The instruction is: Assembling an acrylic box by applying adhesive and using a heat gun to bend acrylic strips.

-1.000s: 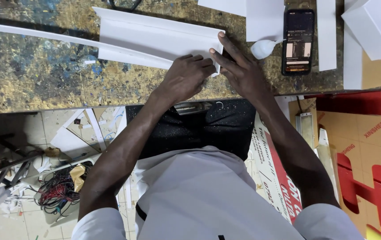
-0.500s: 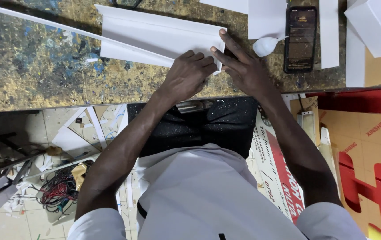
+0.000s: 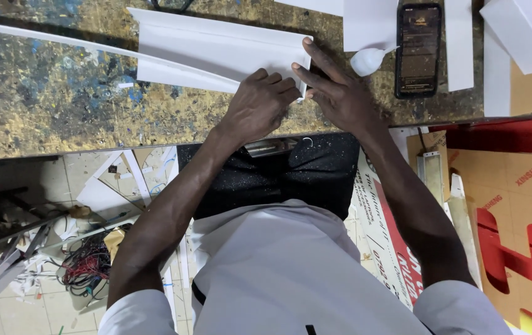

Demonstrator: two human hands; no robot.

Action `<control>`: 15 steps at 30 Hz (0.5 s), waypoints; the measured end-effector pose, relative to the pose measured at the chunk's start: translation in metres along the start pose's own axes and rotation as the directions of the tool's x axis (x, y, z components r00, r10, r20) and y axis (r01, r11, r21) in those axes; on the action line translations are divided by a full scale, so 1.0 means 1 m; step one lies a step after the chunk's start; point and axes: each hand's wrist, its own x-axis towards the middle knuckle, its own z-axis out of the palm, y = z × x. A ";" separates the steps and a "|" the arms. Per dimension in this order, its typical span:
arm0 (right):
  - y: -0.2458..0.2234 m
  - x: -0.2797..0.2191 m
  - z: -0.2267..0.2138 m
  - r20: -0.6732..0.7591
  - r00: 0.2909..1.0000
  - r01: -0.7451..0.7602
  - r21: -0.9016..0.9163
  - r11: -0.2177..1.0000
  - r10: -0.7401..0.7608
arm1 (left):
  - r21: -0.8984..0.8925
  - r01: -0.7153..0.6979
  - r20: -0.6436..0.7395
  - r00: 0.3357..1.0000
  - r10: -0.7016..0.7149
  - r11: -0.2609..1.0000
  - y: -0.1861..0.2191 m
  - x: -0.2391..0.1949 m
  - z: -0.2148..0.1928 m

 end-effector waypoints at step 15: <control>-0.005 0.006 -0.011 0.046 0.999 -0.001 0.203 0.979 -0.008 | 0.049 -0.001 -0.076 0.997 0.005 0.999 0.003 -0.003 0.004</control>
